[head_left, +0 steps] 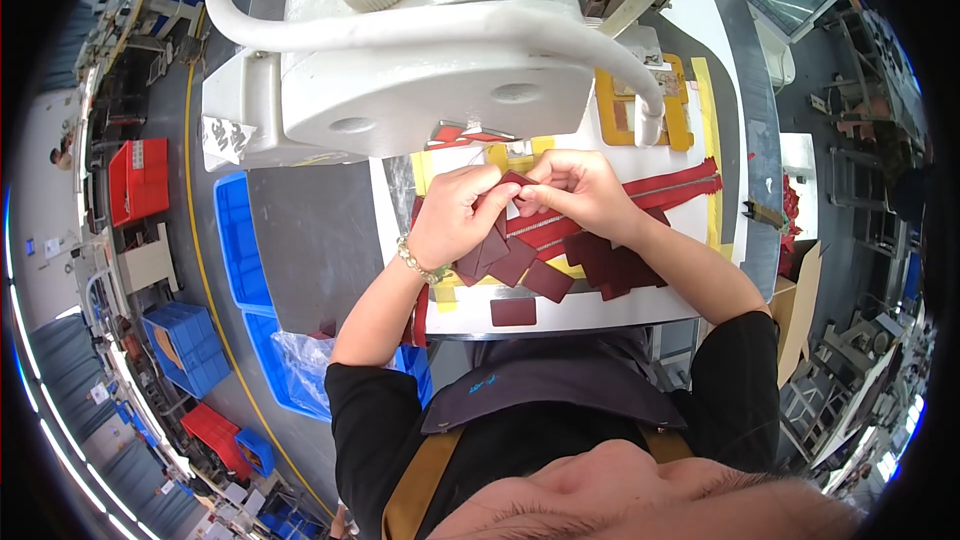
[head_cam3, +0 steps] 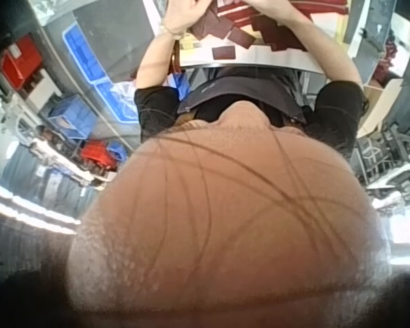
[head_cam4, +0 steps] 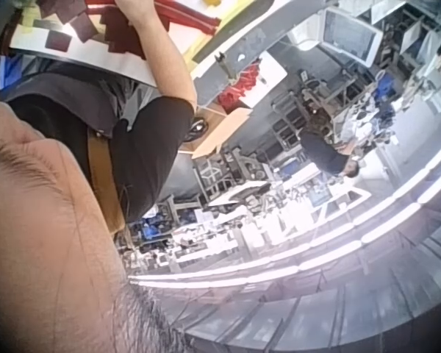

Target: The recorder is aligning and pressing together leather strips as part of a goods assembly process.

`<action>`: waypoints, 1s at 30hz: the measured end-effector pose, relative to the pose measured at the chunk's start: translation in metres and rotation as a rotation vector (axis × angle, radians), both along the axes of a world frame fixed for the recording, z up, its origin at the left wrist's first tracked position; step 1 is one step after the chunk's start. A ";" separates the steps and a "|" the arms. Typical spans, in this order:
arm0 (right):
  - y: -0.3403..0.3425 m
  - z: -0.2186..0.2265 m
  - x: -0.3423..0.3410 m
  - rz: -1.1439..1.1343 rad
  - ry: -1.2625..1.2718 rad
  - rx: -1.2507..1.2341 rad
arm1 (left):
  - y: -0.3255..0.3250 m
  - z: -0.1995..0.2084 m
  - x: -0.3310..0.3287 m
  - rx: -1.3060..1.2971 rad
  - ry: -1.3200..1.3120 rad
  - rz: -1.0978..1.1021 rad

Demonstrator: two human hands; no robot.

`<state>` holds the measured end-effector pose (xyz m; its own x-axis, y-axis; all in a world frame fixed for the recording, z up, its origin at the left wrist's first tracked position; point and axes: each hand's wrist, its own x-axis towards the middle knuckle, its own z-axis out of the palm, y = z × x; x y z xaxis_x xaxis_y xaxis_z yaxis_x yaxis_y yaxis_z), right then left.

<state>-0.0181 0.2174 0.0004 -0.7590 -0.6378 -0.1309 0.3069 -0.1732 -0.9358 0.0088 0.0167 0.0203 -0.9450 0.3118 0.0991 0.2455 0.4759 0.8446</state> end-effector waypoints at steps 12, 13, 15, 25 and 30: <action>0.007 0.020 -0.030 0.163 0.071 0.403 | -0.001 0.003 -0.002 -0.214 0.020 -0.053; 0.004 0.011 -0.031 0.071 0.033 0.356 | 0.000 0.005 -0.002 -0.288 0.052 0.028; 0.001 0.006 -0.036 0.020 -0.030 0.390 | -0.003 -0.001 -0.001 -0.333 0.127 0.081; -0.013 0.016 -0.039 -0.099 -0.111 0.520 | -0.003 -0.010 -0.002 -0.381 0.451 0.052; -0.016 0.019 -0.040 -0.109 -0.090 0.534 | 0.000 -0.014 -0.002 -0.443 0.526 -0.027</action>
<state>-0.0580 0.2013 0.0196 -0.7881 -0.3834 -0.4816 0.3962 0.2829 -0.8735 0.0070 0.0168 0.0063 -0.7975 0.4517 0.4001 0.5863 0.7366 0.3371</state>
